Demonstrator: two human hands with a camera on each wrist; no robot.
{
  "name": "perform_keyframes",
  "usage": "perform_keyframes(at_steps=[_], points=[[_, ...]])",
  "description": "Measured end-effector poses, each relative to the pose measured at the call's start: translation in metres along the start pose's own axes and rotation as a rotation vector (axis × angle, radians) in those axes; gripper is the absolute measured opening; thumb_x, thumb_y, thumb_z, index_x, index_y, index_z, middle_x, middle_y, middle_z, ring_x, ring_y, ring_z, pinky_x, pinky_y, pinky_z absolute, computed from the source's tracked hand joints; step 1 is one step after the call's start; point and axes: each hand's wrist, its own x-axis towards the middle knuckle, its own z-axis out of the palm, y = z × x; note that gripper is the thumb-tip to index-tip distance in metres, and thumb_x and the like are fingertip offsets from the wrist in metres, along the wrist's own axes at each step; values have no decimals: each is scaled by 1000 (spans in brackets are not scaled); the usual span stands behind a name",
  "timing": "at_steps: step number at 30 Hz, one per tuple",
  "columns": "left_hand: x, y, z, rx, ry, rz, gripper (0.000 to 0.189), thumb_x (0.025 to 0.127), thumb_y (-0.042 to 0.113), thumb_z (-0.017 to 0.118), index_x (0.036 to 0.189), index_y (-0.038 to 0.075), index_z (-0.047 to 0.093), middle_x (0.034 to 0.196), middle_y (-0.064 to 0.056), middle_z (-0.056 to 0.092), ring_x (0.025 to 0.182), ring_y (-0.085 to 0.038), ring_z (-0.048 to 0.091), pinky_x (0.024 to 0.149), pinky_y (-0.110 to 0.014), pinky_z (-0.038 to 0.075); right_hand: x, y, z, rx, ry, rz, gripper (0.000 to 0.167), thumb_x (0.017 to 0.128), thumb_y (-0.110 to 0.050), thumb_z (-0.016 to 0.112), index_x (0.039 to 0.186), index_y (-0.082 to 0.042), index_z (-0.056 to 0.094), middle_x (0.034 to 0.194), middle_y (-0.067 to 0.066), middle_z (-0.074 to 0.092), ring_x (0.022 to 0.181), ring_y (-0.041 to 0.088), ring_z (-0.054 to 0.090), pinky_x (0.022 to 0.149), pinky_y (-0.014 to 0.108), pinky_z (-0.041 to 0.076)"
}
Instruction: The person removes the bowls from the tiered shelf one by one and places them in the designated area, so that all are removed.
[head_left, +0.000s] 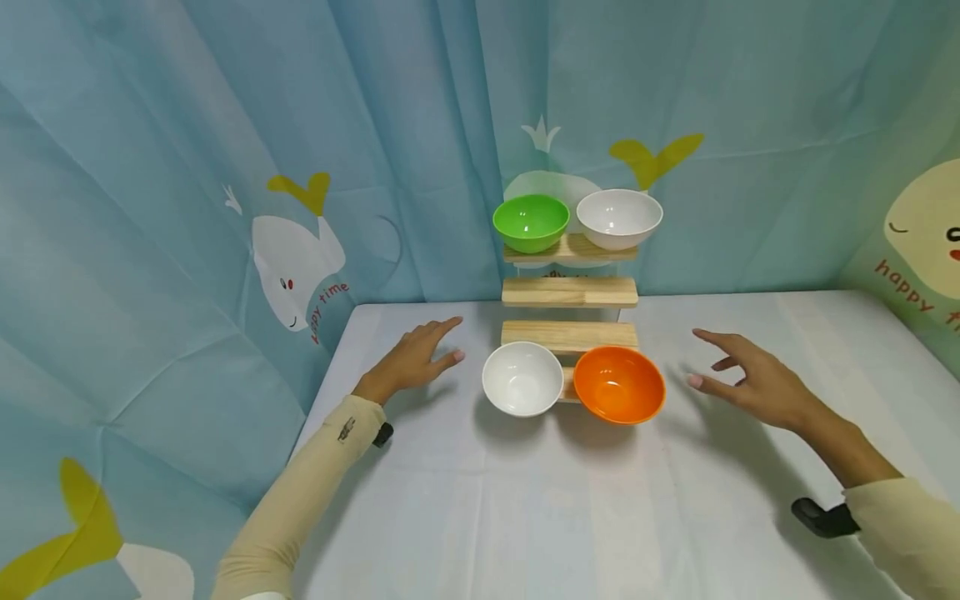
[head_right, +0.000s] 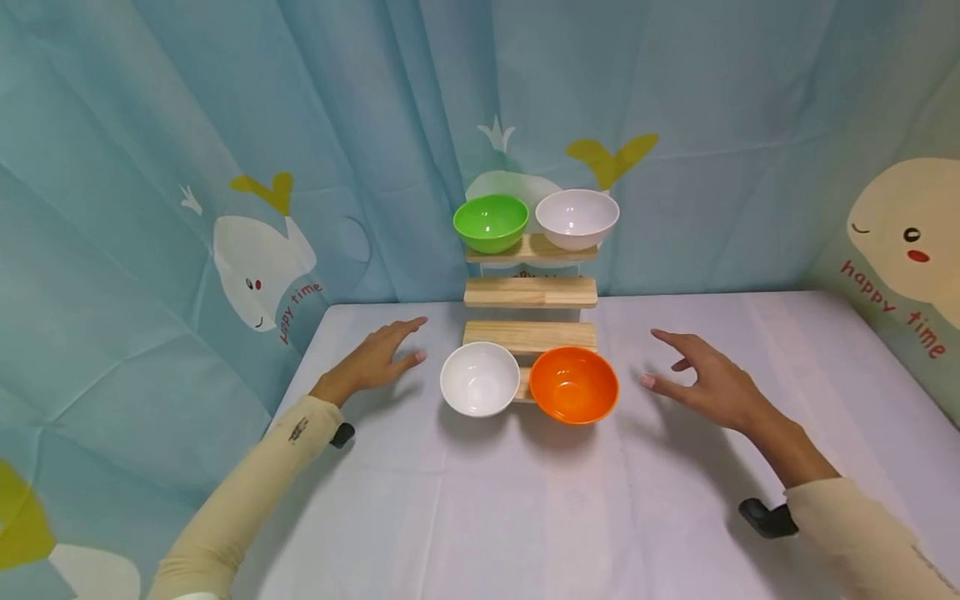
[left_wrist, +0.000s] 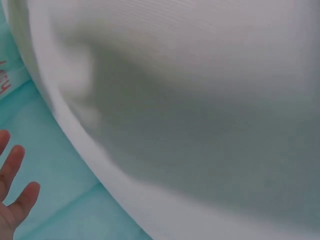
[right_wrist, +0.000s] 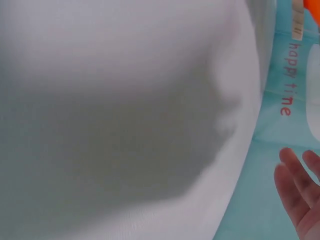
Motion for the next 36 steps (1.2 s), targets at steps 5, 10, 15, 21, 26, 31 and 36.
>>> perform_keyframes(at_steps=[5, 10, 15, 21, 26, 31, 36], points=[[4, 6, -2, -96, 26, 0, 69, 99, 53, 57, 156, 20, 37, 150, -9, 50, 136, -31, 48, 114, -57, 35, -2, -3, 4, 97, 33, -24, 69, 92, -30, 75, 151, -13, 45, 148, 15, 50, 94, 1, 65, 67, 21, 53], [10, 11, -2, -208, 43, 16, 64, 100, 45, 59, 154, 15, 41, 149, -10, 52, 136, -30, 50, 112, -52, 40, -3, -6, 8, 189, 43, -96, 61, 94, -18, 72, 150, -17, 47, 142, -23, 49, 92, -13, 58, 70, 23, 51], [15, 15, -2, -272, 48, 26, 59, 101, 41, 60, 152, 14, 44, 144, -10, 56, 133, -30, 52, 111, -53, 42, -3, -10, 13, 277, 31, -161, 61, 95, -9, 68, 151, -12, 45, 134, -40, 44, 92, -7, 63, 71, 23, 54], [22, 22, -1, -346, 36, 33, 56, 102, 38, 60, 150, 15, 46, 141, -9, 59, 127, -28, 58, 108, -51, 45, -5, -16, 21, 357, -9, -189, 65, 95, -7, 67, 154, -12, 40, 134, -38, 45, 93, -1, 65, 70, 25, 57], [27, 29, 2, -390, 9, 42, 53, 102, 37, 59, 150, 17, 47, 140, -10, 60, 123, -25, 61, 103, -46, 49, -8, -20, 25, 403, -30, -199, 68, 94, -5, 68, 155, -12, 38, 134, -35, 47, 93, 8, 69, 69, 26, 56], [33, 33, 4, -431, -4, 43, 51, 103, 34, 59, 150, 18, 47, 139, -15, 59, 122, -25, 60, 103, -47, 49, -6, -24, 30, 457, -49, -206, 76, 90, 1, 70, 156, -13, 35, 136, -33, 48, 90, 14, 71, 67, 27, 56], [39, 39, 2, -431, -23, 58, 53, 103, 37, 58, 150, 17, 47, 138, -11, 61, 123, -24, 60, 104, -42, 49, -4, -27, 35, 479, -74, -187, 82, 88, -2, 73, 157, -16, 32, 138, -28, 47, 88, 12, 70, 64, 29, 55]])
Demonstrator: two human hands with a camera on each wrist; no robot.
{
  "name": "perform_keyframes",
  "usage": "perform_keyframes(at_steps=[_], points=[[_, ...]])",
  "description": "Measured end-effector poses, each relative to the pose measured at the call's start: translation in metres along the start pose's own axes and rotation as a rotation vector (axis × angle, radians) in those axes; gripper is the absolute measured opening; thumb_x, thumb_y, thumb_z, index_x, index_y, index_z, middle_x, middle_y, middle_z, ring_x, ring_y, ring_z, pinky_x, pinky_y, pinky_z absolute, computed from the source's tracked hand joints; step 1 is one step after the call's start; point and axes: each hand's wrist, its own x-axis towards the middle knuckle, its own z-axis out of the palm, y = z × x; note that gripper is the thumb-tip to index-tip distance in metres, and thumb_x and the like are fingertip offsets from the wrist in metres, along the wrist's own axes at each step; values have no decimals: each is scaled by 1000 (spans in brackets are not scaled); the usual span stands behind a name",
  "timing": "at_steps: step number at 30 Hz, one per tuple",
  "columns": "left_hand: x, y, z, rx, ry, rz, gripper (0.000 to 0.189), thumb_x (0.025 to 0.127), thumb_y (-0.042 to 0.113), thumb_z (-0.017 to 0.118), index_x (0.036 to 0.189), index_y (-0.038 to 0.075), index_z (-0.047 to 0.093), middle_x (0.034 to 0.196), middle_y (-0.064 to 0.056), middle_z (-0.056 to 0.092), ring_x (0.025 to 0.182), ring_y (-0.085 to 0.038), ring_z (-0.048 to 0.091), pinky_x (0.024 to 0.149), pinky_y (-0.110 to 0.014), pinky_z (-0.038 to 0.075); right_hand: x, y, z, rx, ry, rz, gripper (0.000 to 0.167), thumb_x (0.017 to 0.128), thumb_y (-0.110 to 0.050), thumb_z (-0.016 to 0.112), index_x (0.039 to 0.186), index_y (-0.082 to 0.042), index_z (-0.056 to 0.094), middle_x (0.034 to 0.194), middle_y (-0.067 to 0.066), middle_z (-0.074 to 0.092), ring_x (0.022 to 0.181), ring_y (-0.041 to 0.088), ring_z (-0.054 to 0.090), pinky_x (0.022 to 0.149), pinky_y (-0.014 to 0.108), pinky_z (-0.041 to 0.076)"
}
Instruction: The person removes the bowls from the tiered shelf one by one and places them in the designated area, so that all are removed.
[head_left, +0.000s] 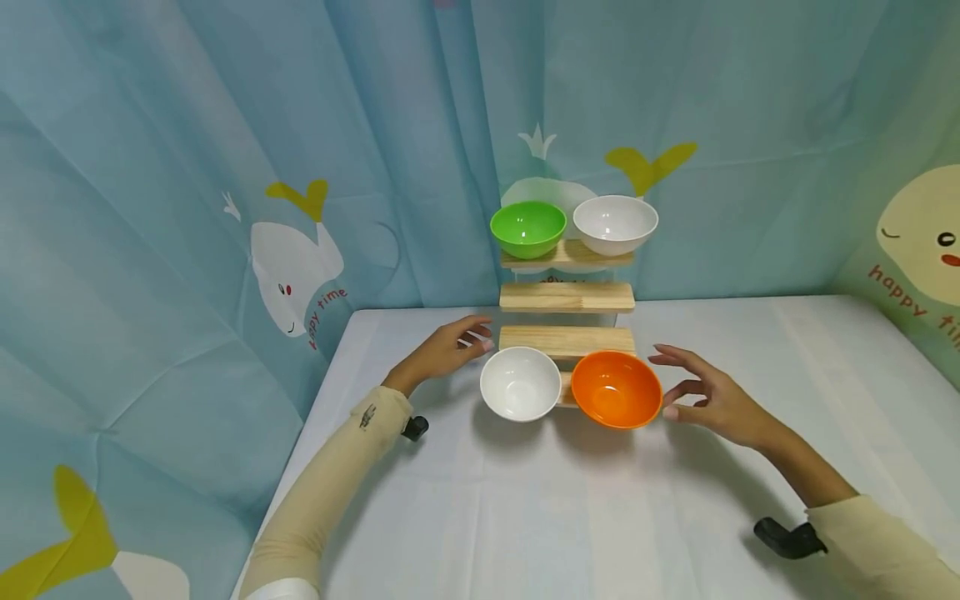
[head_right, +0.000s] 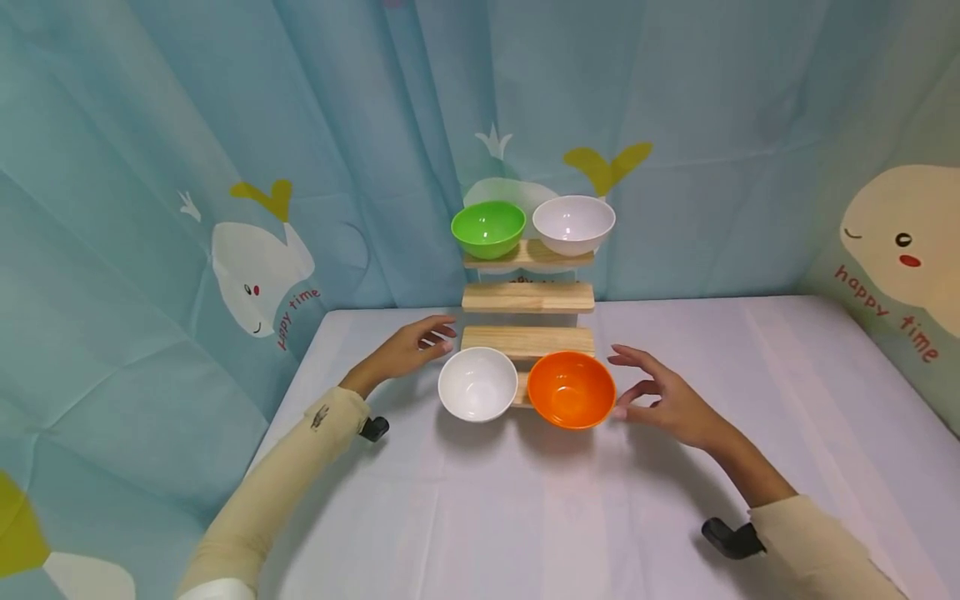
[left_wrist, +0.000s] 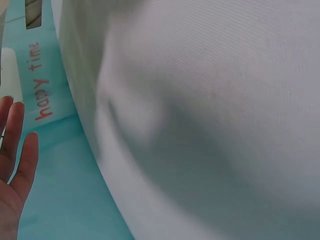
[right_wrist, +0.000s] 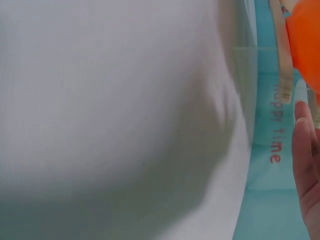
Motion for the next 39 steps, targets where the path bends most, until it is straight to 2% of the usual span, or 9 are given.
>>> perform_keyframes(at_steps=[5, 11, 15, 18, 24, 26, 31, 39], points=[[6, 1, 2, 14, -24, 16, 50, 103, 35, 58, 148, 16, 50, 135, -5, 62, 121, -21, 60, 101, -35, 51, 0, 0, 4, 27, -16, 14, 86, 86, -2, 74, 158, -17, 29, 142, -19, 46, 85, 13, 70, 64, 30, 56], [9, 2, 3, 14, -43, 6, 49, 103, 34, 58, 148, 16, 50, 134, -5, 62, 119, -21, 62, 100, -35, 51, 1, -1, 8, 35, -21, 20, 89, 85, -2, 76, 159, -17, 28, 139, -30, 41, 84, 13, 70, 62, 31, 56], [10, 3, 4, 25, -42, 5, 48, 104, 34, 58, 148, 19, 50, 134, -6, 62, 117, -21, 62, 98, -34, 52, 3, -4, 12, 39, -15, 8, 91, 83, -2, 77, 159, -17, 28, 139, -30, 39, 85, 11, 68, 60, 31, 56], [12, 2, 5, 38, -45, 9, 48, 104, 34, 57, 149, 19, 50, 134, -7, 63, 117, -21, 63, 98, -34, 52, 3, -7, 15, 45, -8, 0, 92, 82, -2, 78, 159, -16, 29, 141, -22, 39, 85, 10, 68, 59, 31, 56], [12, 1, 7, 55, -55, -4, 49, 104, 35, 57, 150, 20, 49, 135, -7, 62, 115, -23, 63, 95, -35, 53, 5, -10, 18, 37, -6, 10, 96, 80, -3, 80, 159, -16, 27, 148, 17, 40, 84, 10, 67, 59, 30, 55], [12, 1, 7, 59, -55, -8, 49, 104, 35, 57, 150, 21, 49, 135, -7, 62, 115, -23, 63, 95, -35, 53, 5, -11, 19, 35, -5, 11, 98, 80, -3, 80, 160, -16, 26, 148, 24, 39, 84, 10, 67, 58, 30, 55], [12, 1, 8, 54, -57, -12, 49, 104, 35, 57, 150, 21, 48, 135, -7, 62, 115, -23, 63, 95, -36, 53, 5, -13, 21, 40, -6, 23, 99, 79, -4, 81, 159, -13, 25, 148, 27, 38, 83, 9, 67, 57, 29, 54], [13, 0, 8, 40, -61, -7, 48, 104, 33, 57, 150, 20, 49, 135, -8, 62, 114, -23, 64, 92, -35, 55, 5, -12, 24, 20, -24, 72, 98, 80, -9, 83, 159, -13, 25, 152, 26, 34, 91, 5, 66, 60, 32, 56]])
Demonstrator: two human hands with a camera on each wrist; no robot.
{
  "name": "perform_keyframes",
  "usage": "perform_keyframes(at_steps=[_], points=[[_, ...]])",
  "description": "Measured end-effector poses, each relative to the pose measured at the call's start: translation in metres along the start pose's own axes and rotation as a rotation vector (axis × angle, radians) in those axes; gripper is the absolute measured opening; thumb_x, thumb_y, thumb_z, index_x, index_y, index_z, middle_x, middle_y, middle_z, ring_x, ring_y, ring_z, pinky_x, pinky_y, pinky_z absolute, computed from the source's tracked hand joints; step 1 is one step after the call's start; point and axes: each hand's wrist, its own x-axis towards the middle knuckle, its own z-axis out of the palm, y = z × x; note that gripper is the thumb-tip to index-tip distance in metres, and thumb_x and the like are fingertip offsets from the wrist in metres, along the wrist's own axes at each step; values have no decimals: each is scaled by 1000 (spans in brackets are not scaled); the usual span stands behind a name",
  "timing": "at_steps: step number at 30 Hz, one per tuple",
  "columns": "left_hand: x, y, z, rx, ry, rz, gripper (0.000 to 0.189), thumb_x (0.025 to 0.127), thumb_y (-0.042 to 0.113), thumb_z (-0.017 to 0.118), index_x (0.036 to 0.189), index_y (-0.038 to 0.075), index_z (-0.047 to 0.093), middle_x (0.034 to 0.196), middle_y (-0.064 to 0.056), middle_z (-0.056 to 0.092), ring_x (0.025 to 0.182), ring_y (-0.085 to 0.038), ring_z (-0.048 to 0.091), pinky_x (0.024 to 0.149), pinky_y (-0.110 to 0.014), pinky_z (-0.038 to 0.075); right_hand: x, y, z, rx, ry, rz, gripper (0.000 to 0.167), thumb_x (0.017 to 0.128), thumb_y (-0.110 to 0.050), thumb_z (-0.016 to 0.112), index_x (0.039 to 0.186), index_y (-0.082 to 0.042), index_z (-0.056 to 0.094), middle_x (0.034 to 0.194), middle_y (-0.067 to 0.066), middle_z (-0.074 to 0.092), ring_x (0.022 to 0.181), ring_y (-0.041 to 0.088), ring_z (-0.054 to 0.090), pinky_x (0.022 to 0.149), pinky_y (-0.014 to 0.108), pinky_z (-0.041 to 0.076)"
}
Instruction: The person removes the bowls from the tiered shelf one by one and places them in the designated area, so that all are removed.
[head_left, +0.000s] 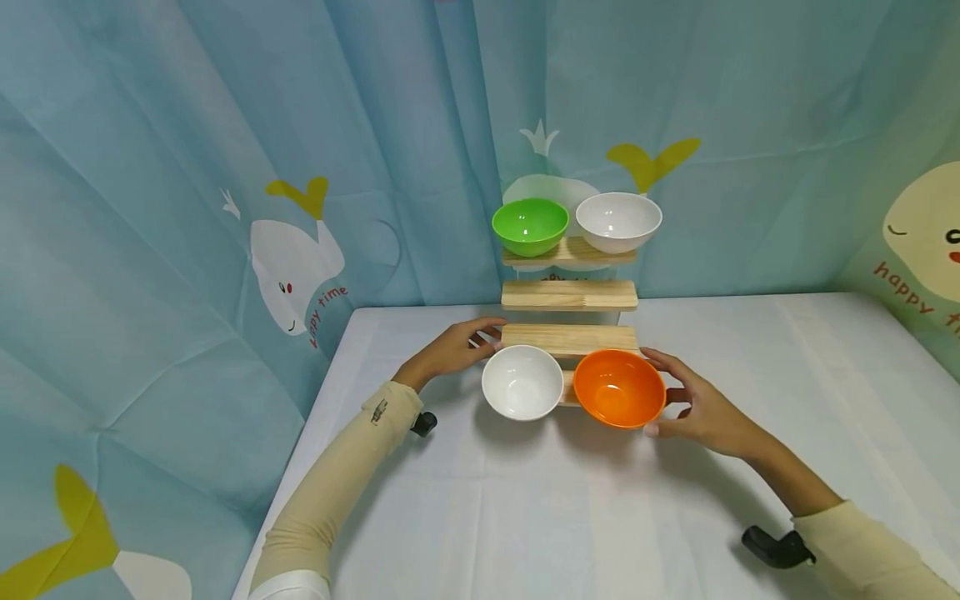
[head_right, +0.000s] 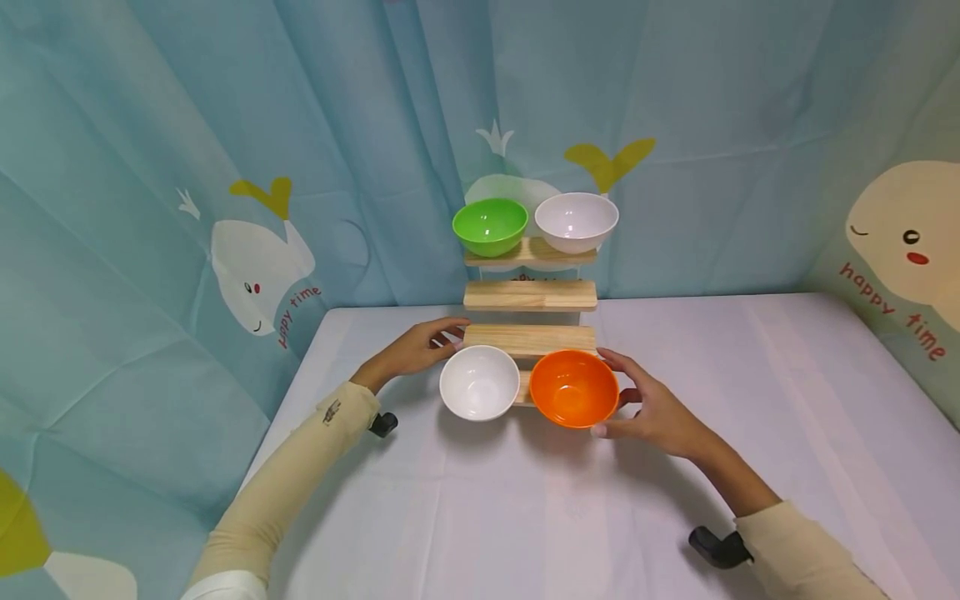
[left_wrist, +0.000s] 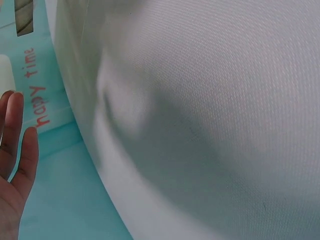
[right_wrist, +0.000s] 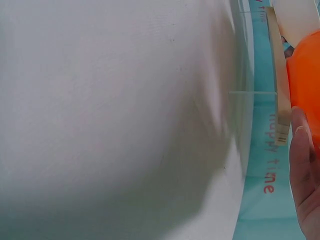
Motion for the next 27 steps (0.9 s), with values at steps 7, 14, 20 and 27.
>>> perform_keyframes(at_steps=[7, 14, 20, 27], points=[[-2, 3, -1, -4, 2, -10, 48, 104, 33, 57, 150, 20, 48, 136, -9, 61, 113, -24, 64, 92, -34, 54, 2, -2, 3, -19, 3, -12, 100, 78, -8, 84, 159, -14, 26, 156, 27, 31, 93, 7, 66, 61, 31, 55], [0, 3, 0, -1, 0, -10, 48, 105, 32, 56, 150, 21, 47, 136, -7, 61, 113, -21, 64, 95, -34, 53, 4, -6, 6, -25, 10, -16, 101, 76, -10, 85, 158, -10, 26, 154, 27, 33, 99, 38, 67, 62, 31, 55], [0, 2, 1, 14, 0, -8, 48, 104, 32, 56, 151, 21, 47, 136, -7, 62, 112, -21, 64, 96, -34, 53, 5, -7, 8, -40, 19, -5, 105, 75, -12, 87, 159, -10, 25, 153, 26, 36, 104, 43, 64, 66, 30, 54], [0, 1, 0, 15, -7, 3, 48, 105, 31, 56, 151, 20, 46, 136, -8, 62, 112, -22, 64, 95, -34, 53, 7, -8, 10, -31, 15, 6, 106, 74, -12, 88, 159, -11, 24, 153, 24, 36, 104, 41, 63, 65, 31, 53]])
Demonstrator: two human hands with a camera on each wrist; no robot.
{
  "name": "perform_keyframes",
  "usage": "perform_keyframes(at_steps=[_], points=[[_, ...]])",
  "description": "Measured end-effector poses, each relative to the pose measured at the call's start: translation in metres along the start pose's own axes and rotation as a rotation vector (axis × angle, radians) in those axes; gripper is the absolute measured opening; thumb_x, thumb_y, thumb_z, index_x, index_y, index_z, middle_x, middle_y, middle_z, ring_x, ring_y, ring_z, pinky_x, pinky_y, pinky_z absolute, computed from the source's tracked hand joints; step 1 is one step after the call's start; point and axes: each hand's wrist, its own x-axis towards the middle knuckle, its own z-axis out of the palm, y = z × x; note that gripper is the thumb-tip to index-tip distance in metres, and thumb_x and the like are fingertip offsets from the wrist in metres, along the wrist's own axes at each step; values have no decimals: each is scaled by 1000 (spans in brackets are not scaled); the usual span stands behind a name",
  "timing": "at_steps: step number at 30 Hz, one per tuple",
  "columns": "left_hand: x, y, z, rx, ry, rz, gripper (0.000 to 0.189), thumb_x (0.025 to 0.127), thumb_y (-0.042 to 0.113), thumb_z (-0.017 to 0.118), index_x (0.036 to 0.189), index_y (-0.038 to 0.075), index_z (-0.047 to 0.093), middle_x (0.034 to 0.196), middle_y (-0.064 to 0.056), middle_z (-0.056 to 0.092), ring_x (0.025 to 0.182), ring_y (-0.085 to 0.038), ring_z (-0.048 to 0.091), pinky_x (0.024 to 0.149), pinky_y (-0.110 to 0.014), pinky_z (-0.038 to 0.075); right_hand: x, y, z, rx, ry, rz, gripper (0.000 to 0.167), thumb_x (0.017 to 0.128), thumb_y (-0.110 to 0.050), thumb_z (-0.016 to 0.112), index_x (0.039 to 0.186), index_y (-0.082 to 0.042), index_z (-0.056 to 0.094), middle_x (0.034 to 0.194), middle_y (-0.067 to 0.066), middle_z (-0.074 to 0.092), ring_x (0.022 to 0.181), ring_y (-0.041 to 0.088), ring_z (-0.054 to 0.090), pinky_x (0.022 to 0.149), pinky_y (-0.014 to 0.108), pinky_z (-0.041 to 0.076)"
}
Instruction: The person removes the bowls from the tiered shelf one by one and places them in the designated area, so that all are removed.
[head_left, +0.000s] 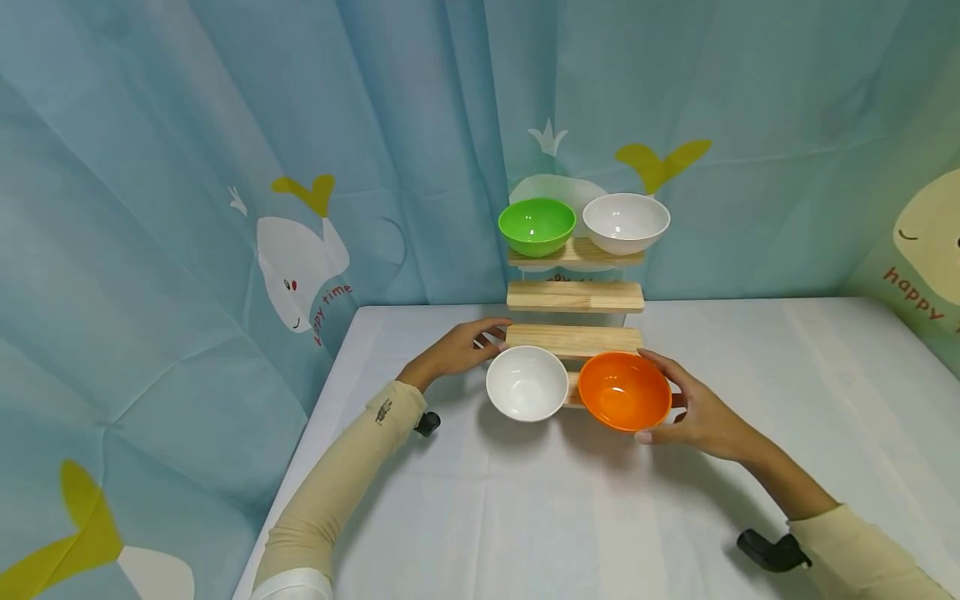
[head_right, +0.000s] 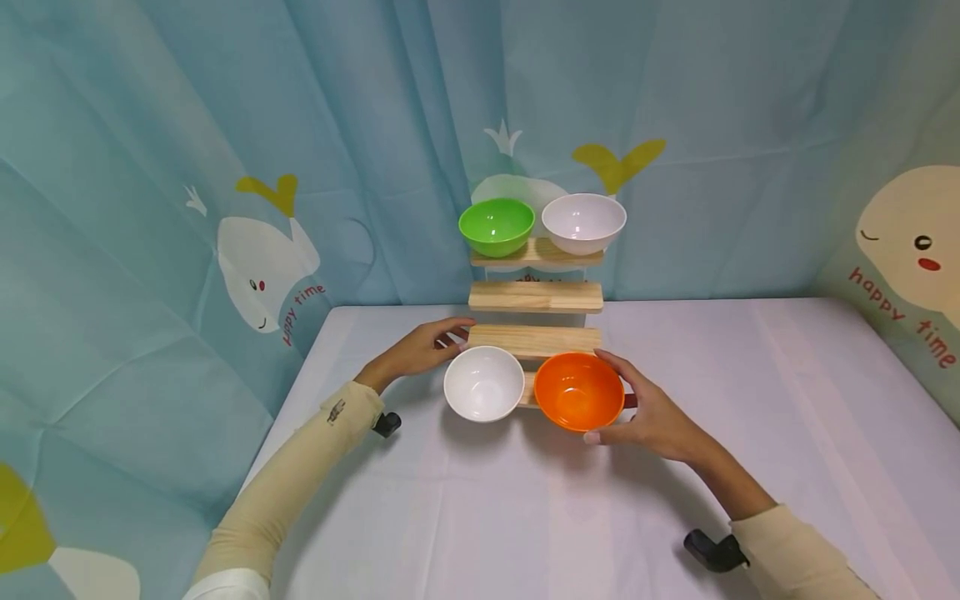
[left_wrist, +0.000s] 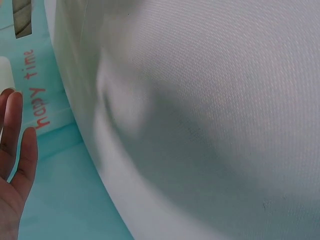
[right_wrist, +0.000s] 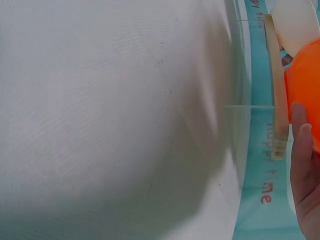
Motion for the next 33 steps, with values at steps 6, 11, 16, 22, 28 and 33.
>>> perform_keyframes(at_steps=[6, 11, 16, 22, 28, 33], points=[[1, 2, 0, 2, -3, -5, 48, 105, 31, 56, 151, 20, 47, 135, -7, 62, 111, -22, 64, 93, -33, 54, 1, 3, 1, -6, -5, 6, 107, 74, -15, 89, 159, -10, 25, 152, 21, 38, 103, 25, 63, 67, 30, 54], [2, 1, -1, 12, -5, -2, 48, 104, 33, 56, 151, 21, 47, 134, -8, 63, 112, -22, 64, 91, -34, 54, 2, 2, 0, -16, -14, -6, 106, 74, -16, 89, 159, -11, 26, 149, 21, 41, 102, 27, 64, 70, 29, 55], [1, 0, -1, 15, -3, 2, 49, 104, 34, 56, 151, 21, 47, 134, -8, 63, 113, -23, 64, 92, -35, 54, 3, 1, 1, -3, -29, -3, 106, 74, -16, 89, 159, -11, 26, 150, 21, 40, 105, 38, 62, 69, 29, 54], [0, 0, -1, 11, 5, 3, 51, 104, 34, 57, 152, 19, 46, 134, -10, 63, 113, -24, 64, 92, -36, 54, 4, -2, 0, 4, -45, 13, 108, 74, -15, 89, 160, -14, 24, 151, 21, 39, 106, 38, 62, 70, 29, 54], [1, 1, -2, -1, -5, 11, 51, 104, 31, 57, 152, 18, 46, 135, -10, 63, 114, -24, 64, 94, -36, 54, 3, -4, -1, 9, -61, 26, 108, 74, -16, 89, 160, -15, 23, 148, 20, 41, 104, 36, 62, 70, 30, 55], [1, 3, -3, 4, -27, 7, 50, 105, 31, 56, 152, 20, 45, 137, -11, 61, 117, -25, 63, 95, -37, 53, 3, -4, -1, 5, -62, 39, 109, 75, -18, 89, 161, -14, 23, 146, 20, 43, 104, 35, 60, 71, 30, 56]])
